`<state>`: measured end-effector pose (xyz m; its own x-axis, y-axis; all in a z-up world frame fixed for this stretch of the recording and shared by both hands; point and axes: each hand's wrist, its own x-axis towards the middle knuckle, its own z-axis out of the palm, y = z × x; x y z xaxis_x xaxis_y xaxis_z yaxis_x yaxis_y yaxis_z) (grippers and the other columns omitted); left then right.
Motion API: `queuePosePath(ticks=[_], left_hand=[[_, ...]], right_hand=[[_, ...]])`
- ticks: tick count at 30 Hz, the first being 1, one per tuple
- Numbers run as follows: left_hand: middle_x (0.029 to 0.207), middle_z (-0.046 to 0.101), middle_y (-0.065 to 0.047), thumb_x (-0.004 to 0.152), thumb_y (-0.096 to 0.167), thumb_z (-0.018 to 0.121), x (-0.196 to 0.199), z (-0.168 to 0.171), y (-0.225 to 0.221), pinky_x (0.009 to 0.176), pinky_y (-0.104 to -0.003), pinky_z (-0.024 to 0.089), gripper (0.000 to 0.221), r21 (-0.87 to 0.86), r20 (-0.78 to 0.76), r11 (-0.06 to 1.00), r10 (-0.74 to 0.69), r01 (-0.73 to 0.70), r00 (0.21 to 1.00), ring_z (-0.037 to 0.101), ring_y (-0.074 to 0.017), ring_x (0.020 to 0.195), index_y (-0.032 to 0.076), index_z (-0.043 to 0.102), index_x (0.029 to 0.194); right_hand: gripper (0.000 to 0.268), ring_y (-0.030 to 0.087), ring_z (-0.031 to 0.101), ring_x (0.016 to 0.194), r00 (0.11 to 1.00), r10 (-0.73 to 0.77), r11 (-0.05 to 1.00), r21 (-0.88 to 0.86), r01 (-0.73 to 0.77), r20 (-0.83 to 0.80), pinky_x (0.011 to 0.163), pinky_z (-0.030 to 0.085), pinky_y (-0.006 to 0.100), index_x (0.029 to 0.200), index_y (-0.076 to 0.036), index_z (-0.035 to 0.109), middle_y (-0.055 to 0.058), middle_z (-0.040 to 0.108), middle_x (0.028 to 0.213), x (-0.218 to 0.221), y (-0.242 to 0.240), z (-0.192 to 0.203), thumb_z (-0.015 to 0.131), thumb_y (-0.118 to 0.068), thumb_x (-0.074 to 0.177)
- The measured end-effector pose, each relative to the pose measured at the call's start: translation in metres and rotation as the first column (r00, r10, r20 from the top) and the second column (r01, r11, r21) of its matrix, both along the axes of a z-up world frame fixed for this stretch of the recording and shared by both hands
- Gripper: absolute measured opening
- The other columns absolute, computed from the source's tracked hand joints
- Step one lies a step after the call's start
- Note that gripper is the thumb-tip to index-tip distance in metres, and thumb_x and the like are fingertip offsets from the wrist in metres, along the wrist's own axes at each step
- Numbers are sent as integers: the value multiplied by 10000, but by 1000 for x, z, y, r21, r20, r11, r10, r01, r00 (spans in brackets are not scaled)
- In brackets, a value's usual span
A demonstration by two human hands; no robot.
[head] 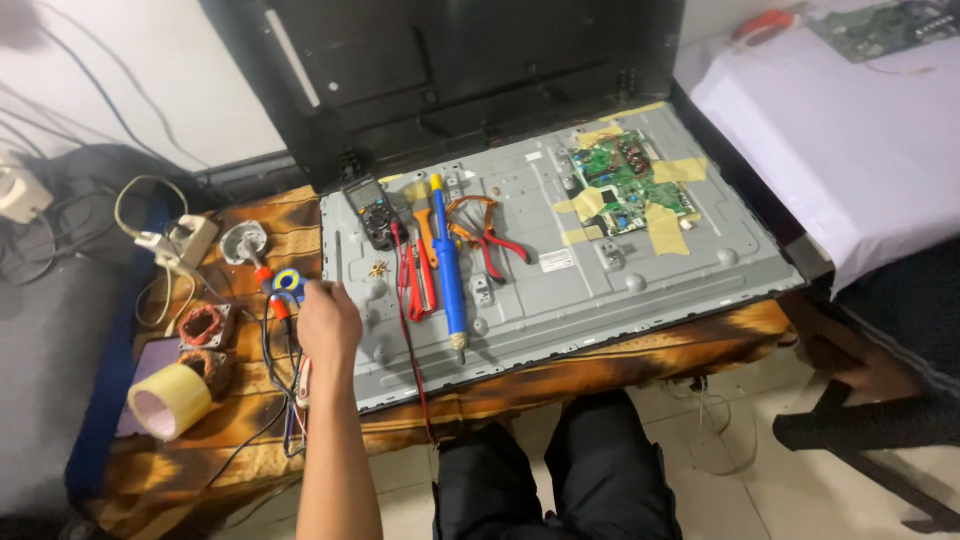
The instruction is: Repairing a television by opening the case, testing the circuit board with a multimeter, and soldering components.
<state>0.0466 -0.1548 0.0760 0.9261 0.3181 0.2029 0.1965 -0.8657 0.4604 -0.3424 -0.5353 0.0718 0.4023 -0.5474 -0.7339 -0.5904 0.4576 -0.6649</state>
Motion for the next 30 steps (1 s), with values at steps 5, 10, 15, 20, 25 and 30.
queuePosePath(ticks=[5, 10, 15, 20, 25, 30], left_hand=[[766, 473, 16, 1114, 246, 439, -161, 46, -114, 671, -332, 383, 285, -654, 358, 623, -244, 429, 901, 419, -144, 697, 141, 528, 864], [729, 582, 35, 1038, 287, 575, -259, 6, -177, 622, -305, 412, 176, -701, 224, 365, -702, 612, 676, 489, -96, 656, 143, 614, 945], [707, 665, -8, 983, 215, 636, -269, -6, -135, 635, -268, 482, 93, -844, 101, 382, -575, 376, 812, 587, -102, 643, 131, 654, 948], [866, 750, -78, 944, 172, 677, -271, -84, -57, 616, -260, 599, 144, -901, -5, 405, -363, 152, 932, 711, -141, 732, 75, 712, 1044], [731, 692, -117, 979, 181, 645, -296, -117, -10, 561, -282, 480, 155, -891, -184, 444, -172, -91, 968, 583, -157, 558, 41, 706, 958], [745, 685, -77, 987, 186, 632, -312, -91, -27, 679, -282, 503, 173, -859, -31, 511, 11, -33, 999, 617, -143, 677, 41, 724, 997]], right_hand=[[435, 426, 593, 1298, 999, -51, 998, 23, 51, -13, 1145, 468, 567, 1283, 94, 714, 251, 673, 1336, 20, 6, -30, 461, -230, 1141], [445, 259, 760, 1071, 463, 464, 880, -333, -338, 755, 1000, 553, 359, 1268, 52, 673, 174, 776, 1226, 91, 38, 17, 525, -277, 1008], [395, 227, 738, 797, 454, 575, 817, -452, -357, 681, 812, 576, 346, 924, -26, 701, 121, 773, 832, 122, 58, 19, 444, -292, 1063], [341, 99, 518, 546, 748, 441, 802, -592, -79, 496, 426, 460, 246, 972, -134, 672, 0, 540, 670, 152, 5, -52, 447, -355, 1102], [237, 480, 682, 865, 732, 679, 291, -899, -327, -46, 684, 468, 537, 1086, -183, 580, 170, 736, 864, 157, -10, -94, 450, -380, 1066], [233, 472, 668, 783, 746, 666, 268, -931, -246, -5, 623, 449, 539, 1057, -147, 553, 163, 709, 811, 158, -6, -102, 445, -351, 1086]])
